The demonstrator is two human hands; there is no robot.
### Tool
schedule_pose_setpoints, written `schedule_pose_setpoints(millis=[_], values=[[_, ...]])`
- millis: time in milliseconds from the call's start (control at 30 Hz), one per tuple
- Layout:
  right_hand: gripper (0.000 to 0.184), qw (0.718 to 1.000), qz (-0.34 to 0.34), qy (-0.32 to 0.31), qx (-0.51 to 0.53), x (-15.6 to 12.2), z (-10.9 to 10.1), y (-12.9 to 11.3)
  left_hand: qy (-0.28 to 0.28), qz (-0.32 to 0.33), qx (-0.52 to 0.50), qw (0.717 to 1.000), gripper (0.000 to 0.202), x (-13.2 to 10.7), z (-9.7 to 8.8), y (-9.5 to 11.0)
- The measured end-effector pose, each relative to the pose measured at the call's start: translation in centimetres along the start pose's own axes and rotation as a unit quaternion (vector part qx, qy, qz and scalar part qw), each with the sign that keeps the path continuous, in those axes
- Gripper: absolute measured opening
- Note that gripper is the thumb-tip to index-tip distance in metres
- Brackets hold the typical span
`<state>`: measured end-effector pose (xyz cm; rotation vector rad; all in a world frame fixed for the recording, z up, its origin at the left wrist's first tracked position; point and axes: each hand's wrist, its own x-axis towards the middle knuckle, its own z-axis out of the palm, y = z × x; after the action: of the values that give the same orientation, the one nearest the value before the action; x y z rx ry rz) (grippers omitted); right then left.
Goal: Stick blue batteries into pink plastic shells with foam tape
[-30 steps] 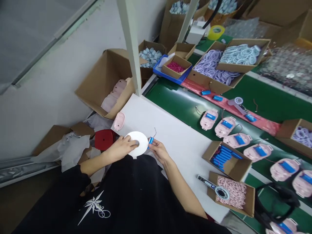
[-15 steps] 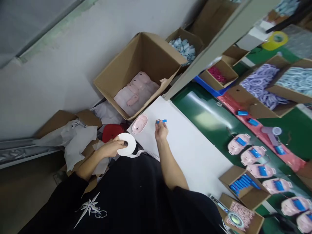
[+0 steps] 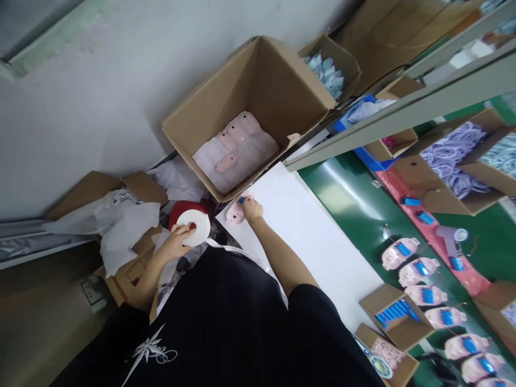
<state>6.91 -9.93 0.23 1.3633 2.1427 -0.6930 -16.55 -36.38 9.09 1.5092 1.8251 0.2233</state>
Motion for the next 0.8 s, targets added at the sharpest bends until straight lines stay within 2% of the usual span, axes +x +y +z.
schedule_pose_setpoints(millis=[267, 400, 500, 567, 633, 700, 800], values=[[0.041, 0.999, 0.039, -0.004, 0.006, 0.5, 1.9, -0.7, -0.003, -0.012, -0.007, 1.0, 0.064, 0.5, 0.8, 0.1], [0.044, 0.998, 0.056, 0.008, 0.04, 0.6, 2.1, -1.1, -0.017, -0.007, -0.012, 1.0, 0.067, 1.4, 1.8, 1.4], [0.041, 0.996, 0.038, -0.005, 0.076, -0.2, 1.8, 0.0, -0.005, 0.012, -0.006, 1.0, 0.067, 2.4, 2.4, 3.0], [0.043, 0.993, 0.028, -0.004, 0.113, -1.8, 2.3, 2.3, 0.026, 0.025, -0.002, 0.999, 0.066, 3.4, 2.6, 4.0], [0.047, 0.985, 0.037, 0.012, 0.165, -4.1, 3.8, 6.2, 0.06, 0.04, -0.005, 0.997, 0.064, 4.5, 2.8, 5.0], [0.05, 0.973, 0.068, 0.043, 0.217, -6.9, 5.7, 11.4, 0.088, 0.063, -0.01, 0.994, 0.062, 5.5, 3.1, 5.7], [0.05, 0.948, 0.155, 0.094, 0.26, -11.2, 7.6, 20.7, 0.118, 0.102, -0.011, 0.988, 0.057, 6.9, 3.9, 6.8]])
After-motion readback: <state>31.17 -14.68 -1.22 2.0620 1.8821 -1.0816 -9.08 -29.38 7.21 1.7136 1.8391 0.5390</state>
